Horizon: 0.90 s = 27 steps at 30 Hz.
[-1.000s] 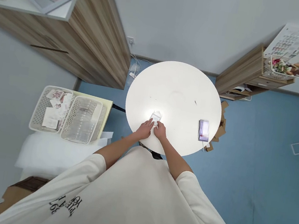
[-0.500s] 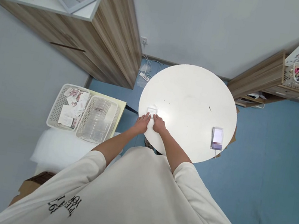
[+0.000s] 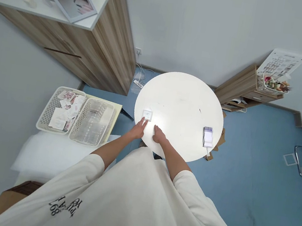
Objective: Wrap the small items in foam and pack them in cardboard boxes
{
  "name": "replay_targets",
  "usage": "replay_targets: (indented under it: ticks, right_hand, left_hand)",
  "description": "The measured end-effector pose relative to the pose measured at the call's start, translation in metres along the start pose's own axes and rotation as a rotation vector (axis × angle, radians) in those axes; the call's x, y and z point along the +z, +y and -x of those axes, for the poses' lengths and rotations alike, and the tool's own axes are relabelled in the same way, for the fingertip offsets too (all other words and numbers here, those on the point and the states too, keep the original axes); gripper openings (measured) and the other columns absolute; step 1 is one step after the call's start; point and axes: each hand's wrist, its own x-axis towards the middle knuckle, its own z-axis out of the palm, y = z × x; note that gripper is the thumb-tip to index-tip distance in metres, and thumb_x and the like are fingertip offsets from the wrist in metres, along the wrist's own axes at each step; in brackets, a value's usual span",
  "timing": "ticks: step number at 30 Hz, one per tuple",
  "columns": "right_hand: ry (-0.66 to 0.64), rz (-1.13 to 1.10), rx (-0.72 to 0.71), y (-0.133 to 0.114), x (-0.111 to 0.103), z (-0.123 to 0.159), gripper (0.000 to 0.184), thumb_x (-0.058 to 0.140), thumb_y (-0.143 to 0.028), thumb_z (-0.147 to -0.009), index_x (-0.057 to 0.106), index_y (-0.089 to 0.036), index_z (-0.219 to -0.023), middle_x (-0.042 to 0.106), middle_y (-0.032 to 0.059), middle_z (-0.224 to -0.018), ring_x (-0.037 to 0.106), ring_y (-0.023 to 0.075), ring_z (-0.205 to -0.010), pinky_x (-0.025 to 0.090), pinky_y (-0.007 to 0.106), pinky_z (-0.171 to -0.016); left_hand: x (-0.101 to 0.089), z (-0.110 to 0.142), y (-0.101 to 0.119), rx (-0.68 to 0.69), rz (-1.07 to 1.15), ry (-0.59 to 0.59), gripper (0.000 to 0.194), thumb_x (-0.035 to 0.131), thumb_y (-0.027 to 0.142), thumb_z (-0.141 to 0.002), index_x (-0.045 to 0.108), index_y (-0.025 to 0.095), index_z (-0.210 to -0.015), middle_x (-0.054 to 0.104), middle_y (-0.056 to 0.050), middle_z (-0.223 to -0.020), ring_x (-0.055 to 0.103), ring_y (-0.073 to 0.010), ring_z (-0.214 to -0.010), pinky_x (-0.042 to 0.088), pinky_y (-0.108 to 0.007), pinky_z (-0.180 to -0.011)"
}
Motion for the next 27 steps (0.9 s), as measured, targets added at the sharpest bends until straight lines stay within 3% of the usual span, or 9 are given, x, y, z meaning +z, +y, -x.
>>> replay_targets:
  ticks: [7,13,17,21,27]
  right_hand:
    - [-0.005,0.054,0.006,0.030,0.013,0.045,0.084,0.060,-0.018,-0.088,0.023,-0.019,-0.163,0.026,0.0137,-0.167,0.033,0.0283,-0.151,0.038,0.042,-0.117]
    - [-0.017,0.137,-0.016,0.075,0.035,0.090,0.076,0.057,-0.024,-0.092,0.027,-0.018,-0.161,0.032,0.0140,-0.164,0.040,0.0267,-0.147,0.040,0.038,-0.113]
    - [0.023,0.159,-0.066,0.097,0.051,0.117,0.068,0.053,-0.026,-0.094,0.032,-0.018,-0.159,0.038,0.0161,-0.160,0.048,0.0283,-0.139,0.044,0.039,-0.108]
    - [0.146,0.197,-0.124,0.092,0.064,0.136,0.060,0.049,-0.025,-0.096,0.040,-0.016,-0.154,0.035,0.0172,-0.161,0.042,0.0300,-0.143,0.041,0.041,-0.110]
    - [0.162,0.241,-0.300,0.046,0.077,0.147,0.056,0.047,-0.024,-0.097,0.045,-0.015,-0.152,0.036,0.0162,-0.160,0.041,0.0311,-0.143,0.039,0.042,-0.112]
  left_hand:
    - [0.031,0.040,0.039,-0.023,0.008,-0.020,0.100,0.057,0.019,-0.079,0.005,0.020,-0.164,-0.005,-0.018,-0.171,0.030,-0.0405,-0.150,0.044,-0.049,-0.109]
    - [0.064,0.080,0.085,-0.083,0.023,-0.071,0.092,0.054,0.022,-0.084,0.009,0.019,-0.164,-0.004,-0.017,-0.171,0.042,-0.0425,-0.143,0.049,-0.049,-0.102]
    - [0.086,0.111,0.110,-0.144,0.044,-0.008,0.084,0.051,0.027,-0.090,0.013,0.019,-0.164,-0.002,-0.018,-0.171,0.049,-0.0422,-0.138,0.047,-0.050,-0.103]
    - [0.097,0.144,0.122,-0.212,0.079,0.081,0.079,0.050,0.033,-0.093,0.014,0.023,-0.163,0.000,-0.015,-0.171,0.041,-0.0417,-0.144,0.045,-0.050,-0.105]
    - [0.104,0.195,0.115,-0.307,0.127,0.189,0.079,0.048,0.036,-0.094,0.014,0.021,-0.163,0.008,-0.017,-0.170,0.036,-0.0415,-0.147,0.044,-0.053,-0.107]
